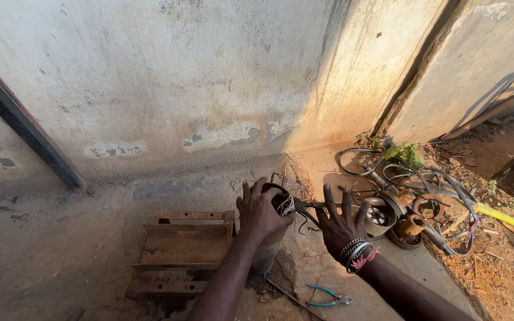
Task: The person uses pliers to pull and separate copper wires from a metal container. They repeatedly reach into the container, extract wire bundles, and place them on the floor beside the container.
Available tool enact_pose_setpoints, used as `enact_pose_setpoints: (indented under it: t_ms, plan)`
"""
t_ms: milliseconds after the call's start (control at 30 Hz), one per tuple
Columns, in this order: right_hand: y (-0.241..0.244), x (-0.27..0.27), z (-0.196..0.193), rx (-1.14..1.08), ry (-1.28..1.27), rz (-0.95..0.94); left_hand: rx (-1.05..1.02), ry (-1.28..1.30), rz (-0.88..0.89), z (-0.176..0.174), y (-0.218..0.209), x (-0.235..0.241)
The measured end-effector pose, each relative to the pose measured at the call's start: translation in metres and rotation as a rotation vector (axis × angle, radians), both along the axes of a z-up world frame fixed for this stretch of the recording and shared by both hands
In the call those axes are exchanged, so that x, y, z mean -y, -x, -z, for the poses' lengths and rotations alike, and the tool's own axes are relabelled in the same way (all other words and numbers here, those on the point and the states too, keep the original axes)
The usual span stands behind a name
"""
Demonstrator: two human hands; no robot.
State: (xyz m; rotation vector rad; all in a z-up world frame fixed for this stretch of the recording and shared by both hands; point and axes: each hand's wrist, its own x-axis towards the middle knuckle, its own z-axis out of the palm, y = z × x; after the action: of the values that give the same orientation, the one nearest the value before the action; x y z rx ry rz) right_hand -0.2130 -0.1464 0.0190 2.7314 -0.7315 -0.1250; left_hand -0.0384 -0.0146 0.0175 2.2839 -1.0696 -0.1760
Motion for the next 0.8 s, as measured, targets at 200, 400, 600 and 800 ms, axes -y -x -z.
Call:
enact_pose_setpoints:
  t_ms: [200, 400, 600, 800]
  plan:
    - [-0.051, -0.007, -0.053, -0.141, 0.208, -0.178, -0.212, 0.211, -0.018, 0.015, -0.037, -0.003]
    - [-0.052, 0.004, -0.044, -0.112, 0.044, -0.201, -0.348, 0.398, 0.021, 0.049, -0.058, 0.008]
    - [-0.045, 0.030, -0.041, -0.229, 0.026, -0.102, -0.167, 0.018, -0.133, 0.052, -0.071, 0.034]
    - [-0.048, 0.024, -0.042, -0.213, -0.221, 0.129, -0.258, 0.031, -0.141, 0.050, -0.069, 0.022]
